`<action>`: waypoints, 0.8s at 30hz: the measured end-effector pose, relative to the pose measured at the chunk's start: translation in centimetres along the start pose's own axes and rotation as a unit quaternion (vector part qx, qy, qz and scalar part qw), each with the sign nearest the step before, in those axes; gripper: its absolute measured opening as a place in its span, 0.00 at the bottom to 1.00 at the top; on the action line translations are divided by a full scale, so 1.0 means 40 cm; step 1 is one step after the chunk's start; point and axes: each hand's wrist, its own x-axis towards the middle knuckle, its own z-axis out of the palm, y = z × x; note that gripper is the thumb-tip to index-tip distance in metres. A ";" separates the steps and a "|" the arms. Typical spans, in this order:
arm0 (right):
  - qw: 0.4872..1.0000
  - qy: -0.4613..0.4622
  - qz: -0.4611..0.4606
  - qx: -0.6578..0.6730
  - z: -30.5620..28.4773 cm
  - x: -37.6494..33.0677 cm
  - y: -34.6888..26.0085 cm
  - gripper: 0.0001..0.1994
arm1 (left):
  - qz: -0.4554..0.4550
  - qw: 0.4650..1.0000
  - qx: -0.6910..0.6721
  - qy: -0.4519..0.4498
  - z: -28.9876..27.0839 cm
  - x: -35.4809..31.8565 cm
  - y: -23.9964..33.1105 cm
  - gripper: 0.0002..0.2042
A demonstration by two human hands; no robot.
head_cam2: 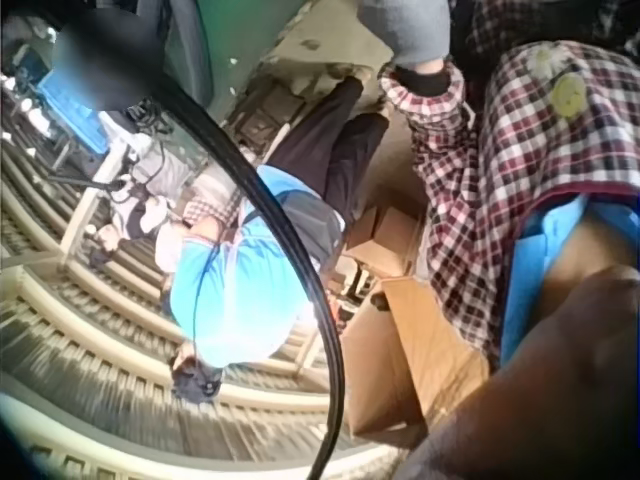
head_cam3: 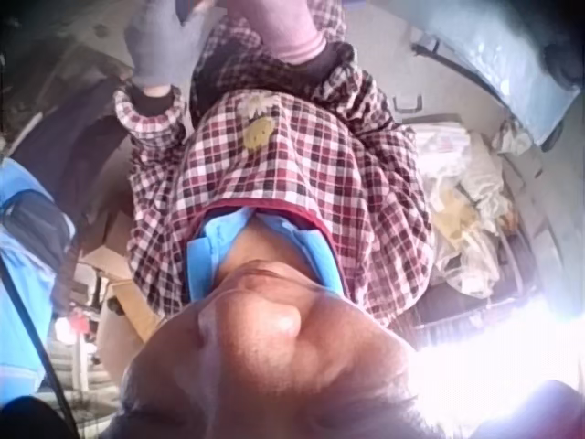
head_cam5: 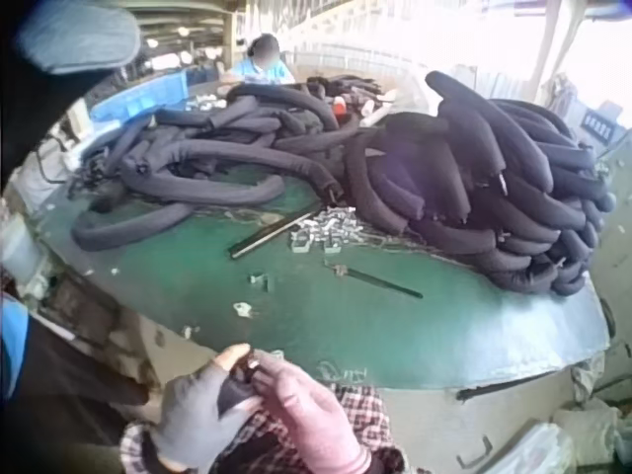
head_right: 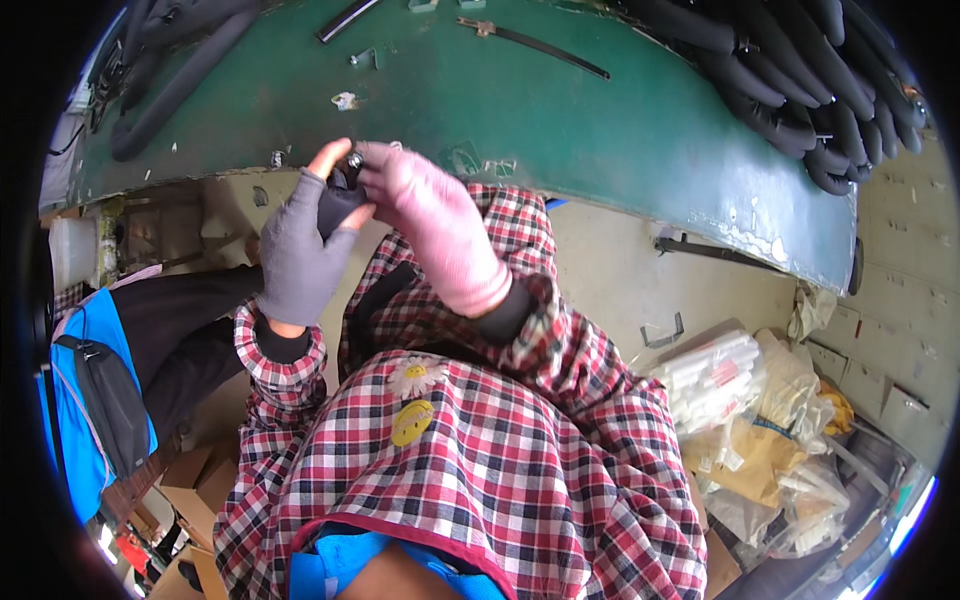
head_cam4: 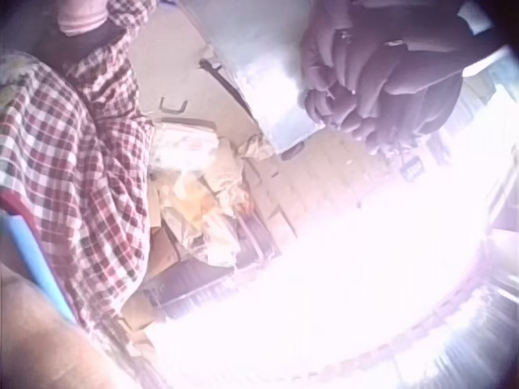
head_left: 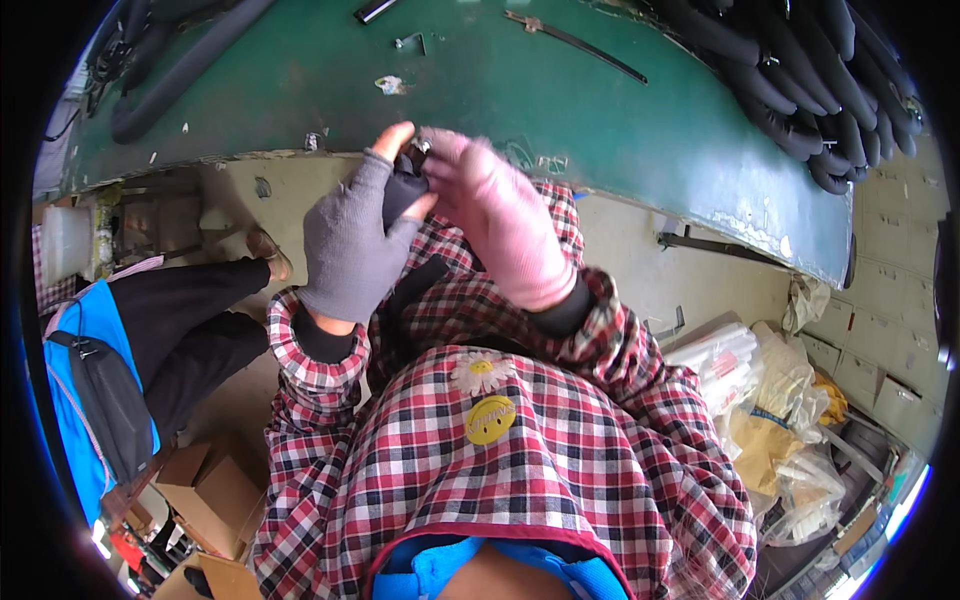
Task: The person repeatedly picks up black foam tubes and small metal clips from a green workbench, inserts the clips into the tube ends, and places the assembled tubes back on the table. The process is repeated continuously throughout the clip.
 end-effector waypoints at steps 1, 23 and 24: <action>0.998 0.010 -0.035 -0.060 0.001 -0.024 0.013 0.29 | 0.008 1.000 -0.021 -0.007 0.000 0.000 -0.003 0.31; 0.952 -0.143 -0.092 -0.256 -0.015 0.058 0.363 0.22 | -0.144 0.977 -0.152 -0.031 -0.005 0.031 -0.044 0.21; 0.932 -0.121 -0.113 -0.321 -0.015 0.052 0.335 0.21 | -0.161 0.971 -0.175 -0.030 0.003 0.032 -0.051 0.21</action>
